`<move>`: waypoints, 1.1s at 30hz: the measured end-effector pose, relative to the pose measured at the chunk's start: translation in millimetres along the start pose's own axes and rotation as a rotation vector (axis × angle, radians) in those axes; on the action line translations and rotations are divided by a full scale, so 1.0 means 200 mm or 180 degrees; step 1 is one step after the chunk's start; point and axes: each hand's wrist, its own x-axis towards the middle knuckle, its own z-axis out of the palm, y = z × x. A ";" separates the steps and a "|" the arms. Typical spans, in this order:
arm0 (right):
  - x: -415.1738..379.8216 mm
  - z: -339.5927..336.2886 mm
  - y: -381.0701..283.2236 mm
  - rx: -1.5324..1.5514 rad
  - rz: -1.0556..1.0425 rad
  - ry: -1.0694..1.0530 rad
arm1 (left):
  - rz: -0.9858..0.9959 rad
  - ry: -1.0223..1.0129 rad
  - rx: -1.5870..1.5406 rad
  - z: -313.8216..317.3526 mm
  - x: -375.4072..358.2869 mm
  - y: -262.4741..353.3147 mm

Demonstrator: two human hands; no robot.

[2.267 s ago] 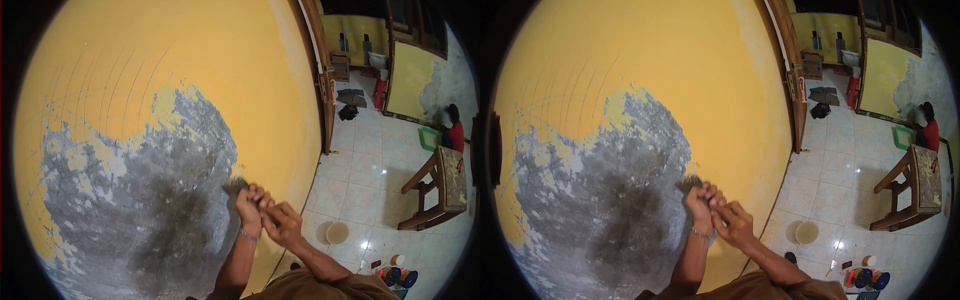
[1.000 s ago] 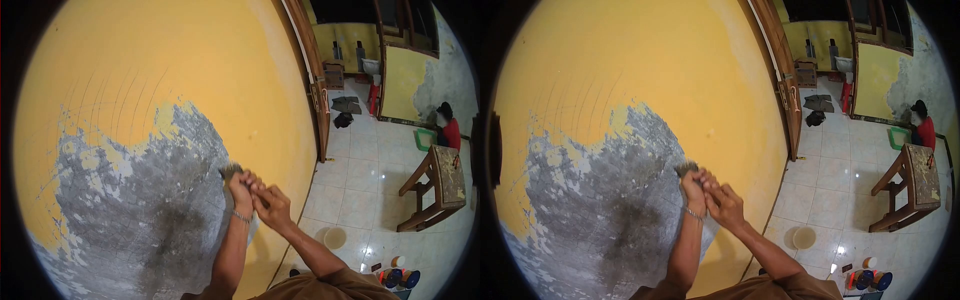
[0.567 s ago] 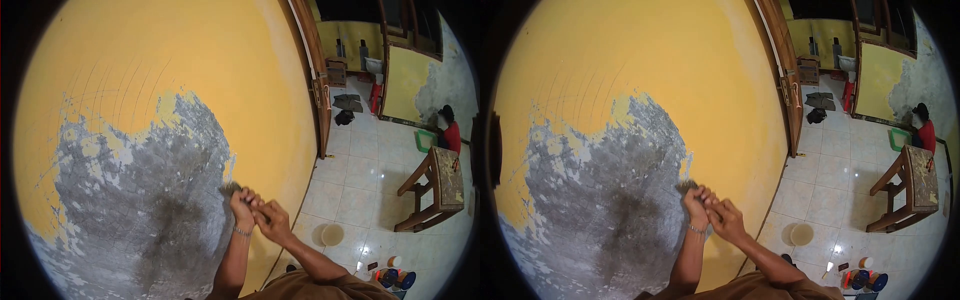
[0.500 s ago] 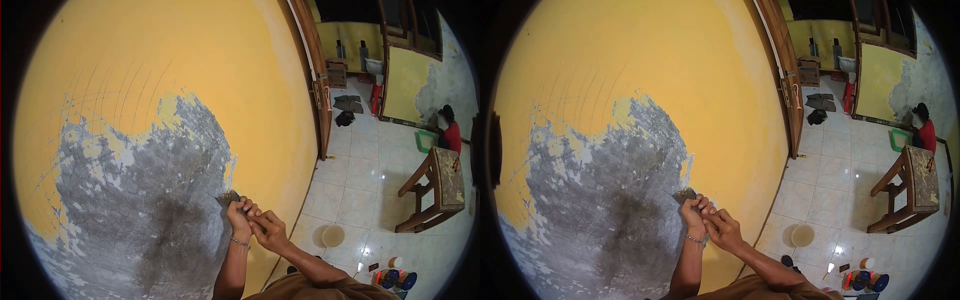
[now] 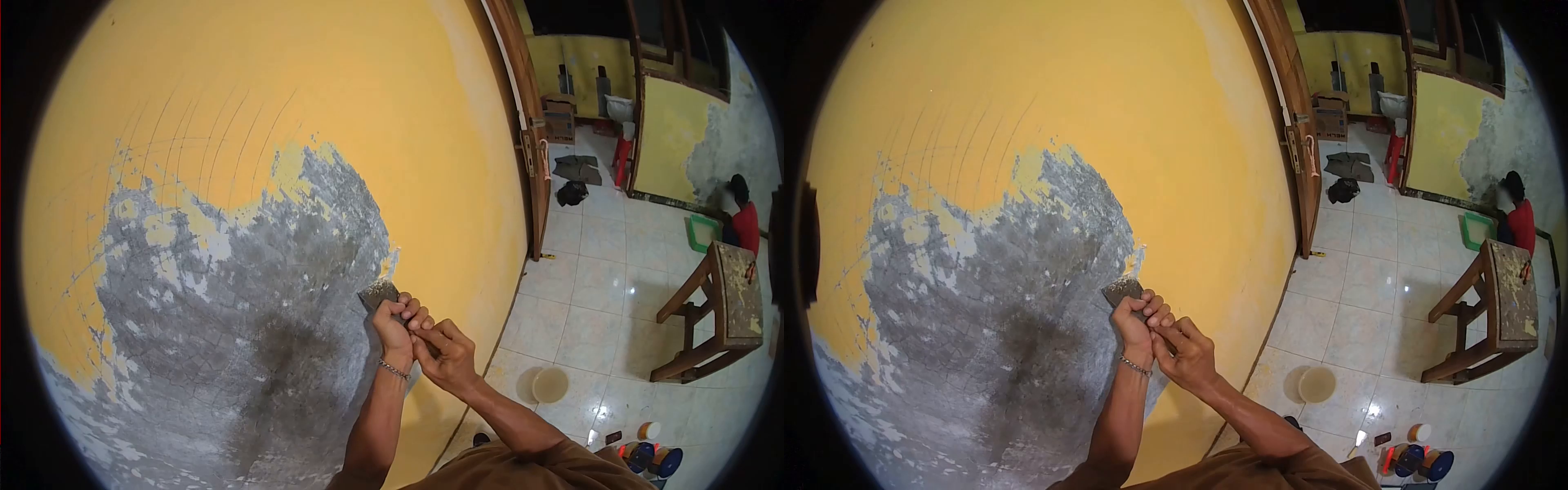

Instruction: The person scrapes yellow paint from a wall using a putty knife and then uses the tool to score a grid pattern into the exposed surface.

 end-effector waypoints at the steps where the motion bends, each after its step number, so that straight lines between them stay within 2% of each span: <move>1: 0.00 -0.01 0.00 -0.0014 -0.0006 -0.0015 | -0.0002 -0.0002 -0.0021 0.00 0.00 -0.01; 8: -0.04 0.03 0.03 -0.0432 -0.0298 0.0017 | -0.0070 0.0123 0.0071 -0.06 -0.01 -0.01; 11: 0.03 0.00 0.04 -0.0024 -0.0138 0.0052 | 0.0045 0.0002 -0.0136 0.03 0.03 -0.01; 14: -0.07 -0.05 0.00 -0.0169 -0.0168 -0.0025 | 0.0030 0.0046 -0.0019 -0.07 -0.04 -0.06; 17: -0.02 0.01 0.03 -0.0402 -0.0371 0.0067 | -0.0030 0.0227 0.0127 -0.02 0.00 -0.01; 19: 0.11 0.01 0.05 -0.0134 -0.0066 0.0070 | -0.0029 -0.0027 0.0071 0.10 0.10 0.03; 21: 0.15 -0.01 0.05 0.0033 -0.0139 0.0178 | 0.0076 -0.0017 0.0084 0.15 0.10 0.01; 23: 0.06 -0.06 0.03 -0.0362 -0.0276 0.0017 | 0.0096 0.0069 -0.0020 0.06 0.03 -0.04; 25: -0.06 -0.05 0.03 -0.0063 -0.0318 -0.0016 | 0.0052 0.0122 -0.0026 -0.02 -0.01 -0.06; 27: -0.04 0.00 0.06 -0.0192 -0.0570 0.0191 | -0.0119 0.0259 -0.0110 -0.05 0.01 -0.04; 29: 0.12 0.02 0.06 -0.0390 -0.0536 0.0242 | -0.0009 -0.0076 0.0189 0.10 0.10 0.06; 30: 0.20 0.03 0.05 -0.0021 -0.0461 0.0325 | 0.0068 -0.0100 0.0171 0.17 0.13 0.07; 33: 0.12 -0.02 0.02 -0.0210 -0.0380 0.0209 | 0.0110 -0.0023 -0.0070 0.13 0.05 0.02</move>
